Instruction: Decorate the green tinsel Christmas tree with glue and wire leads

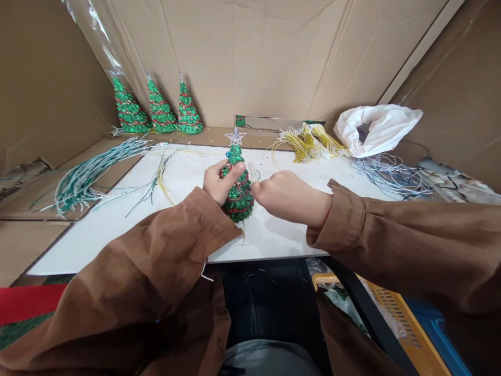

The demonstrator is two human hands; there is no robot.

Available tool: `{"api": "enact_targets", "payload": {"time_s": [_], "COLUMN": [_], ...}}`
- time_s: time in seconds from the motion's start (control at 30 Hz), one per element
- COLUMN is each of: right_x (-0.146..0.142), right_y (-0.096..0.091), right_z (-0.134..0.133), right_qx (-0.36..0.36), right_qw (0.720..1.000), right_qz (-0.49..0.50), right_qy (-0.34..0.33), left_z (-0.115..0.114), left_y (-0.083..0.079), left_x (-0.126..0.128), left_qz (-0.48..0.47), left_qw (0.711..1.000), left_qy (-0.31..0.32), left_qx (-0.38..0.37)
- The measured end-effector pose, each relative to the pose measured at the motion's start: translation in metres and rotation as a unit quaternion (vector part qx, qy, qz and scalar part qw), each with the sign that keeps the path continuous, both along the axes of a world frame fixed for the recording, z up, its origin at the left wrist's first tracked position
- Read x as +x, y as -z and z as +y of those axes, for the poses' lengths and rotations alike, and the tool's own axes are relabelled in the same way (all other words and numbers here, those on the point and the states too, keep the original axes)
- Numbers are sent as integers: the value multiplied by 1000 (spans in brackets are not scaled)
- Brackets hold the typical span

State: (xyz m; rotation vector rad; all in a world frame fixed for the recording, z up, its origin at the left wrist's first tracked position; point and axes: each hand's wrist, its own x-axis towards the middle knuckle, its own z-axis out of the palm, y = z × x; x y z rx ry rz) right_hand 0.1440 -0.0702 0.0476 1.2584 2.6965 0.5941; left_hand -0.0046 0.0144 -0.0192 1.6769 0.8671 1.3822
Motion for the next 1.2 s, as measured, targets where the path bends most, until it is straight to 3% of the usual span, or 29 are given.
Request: {"api": "enact_targets", "payload": {"time_s": [0.17,0.3,0.37,0.47,0.63,0.9,1.1,1.2], "right_x": [-4,-5,-3,-2,-5,-4,-12,-20], "right_y": [-5,7,13,13,-1,-15,-32,-34], "right_z": [6,7,8,12,20,24,36,26], "right_qx": [29,132,145,110,20,-65,-237,-192], "right_qw": [997,987,985,989,995,995,955,963], "right_qz": [-76,-93,-92,-99,-97,-22,55,50], "right_qy": [-10,9,5,9,16,75,168,183], "left_z": [6,7,7,8,4,-7,-10,-13], "left_y": [-1,-1,0,2,-1,-6,-6,-9], "left_x": [-1,1,2,4,7,9,7,9], "left_qz": [6,12,7,7,35,80,99,106], "left_qw": [1000,1000,999,999,997,990,987,984], "left_qy": [13,-15,-27,-36,-61,-116,-119,-140], "left_qx": [2,24,24,13,22,31,42,42]}}
